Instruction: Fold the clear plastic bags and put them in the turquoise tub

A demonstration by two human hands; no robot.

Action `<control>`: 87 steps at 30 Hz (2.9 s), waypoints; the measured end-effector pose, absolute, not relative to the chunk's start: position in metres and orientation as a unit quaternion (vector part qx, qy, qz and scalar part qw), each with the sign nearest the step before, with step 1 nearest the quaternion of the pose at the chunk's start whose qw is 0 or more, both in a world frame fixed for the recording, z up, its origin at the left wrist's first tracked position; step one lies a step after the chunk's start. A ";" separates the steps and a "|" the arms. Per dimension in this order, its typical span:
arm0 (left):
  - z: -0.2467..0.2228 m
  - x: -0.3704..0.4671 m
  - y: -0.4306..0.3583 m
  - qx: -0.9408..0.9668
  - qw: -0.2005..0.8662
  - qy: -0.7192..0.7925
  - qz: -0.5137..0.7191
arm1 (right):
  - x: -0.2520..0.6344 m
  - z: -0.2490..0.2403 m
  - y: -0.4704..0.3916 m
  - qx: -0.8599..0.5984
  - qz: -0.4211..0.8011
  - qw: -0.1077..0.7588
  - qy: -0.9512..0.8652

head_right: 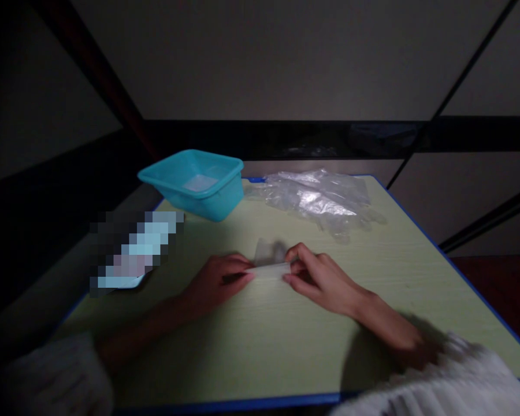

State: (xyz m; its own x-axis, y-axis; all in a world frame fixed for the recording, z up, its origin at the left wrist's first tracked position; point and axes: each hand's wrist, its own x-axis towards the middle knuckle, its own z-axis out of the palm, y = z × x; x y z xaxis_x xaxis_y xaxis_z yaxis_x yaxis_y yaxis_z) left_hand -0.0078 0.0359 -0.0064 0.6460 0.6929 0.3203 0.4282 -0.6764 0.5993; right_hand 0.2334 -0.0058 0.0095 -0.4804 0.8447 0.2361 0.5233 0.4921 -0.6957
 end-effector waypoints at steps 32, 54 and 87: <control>-0.017 0.013 0.051 0.726 0.386 0.474 0.314 | 0.212 0.005 0.005 -0.489 0.106 0.360 -0.787; -0.016 0.014 0.055 0.729 0.383 0.485 0.295 | 0.201 -0.008 -0.006 -0.431 0.009 0.106 -0.896; -0.007 0.005 0.022 0.928 0.084 0.288 0.222 | 0.210 -0.012 -0.007 -0.427 -0.006 0.142 -0.893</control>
State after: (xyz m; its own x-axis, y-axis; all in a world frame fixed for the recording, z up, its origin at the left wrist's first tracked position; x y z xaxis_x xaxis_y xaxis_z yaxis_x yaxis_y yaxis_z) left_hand 0.0048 0.0223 -0.0072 0.7355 0.5713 0.3642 0.4965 -0.8202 0.2840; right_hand 0.2099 -0.0067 -0.0117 -0.5952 0.7609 0.2582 0.7641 0.6354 -0.1113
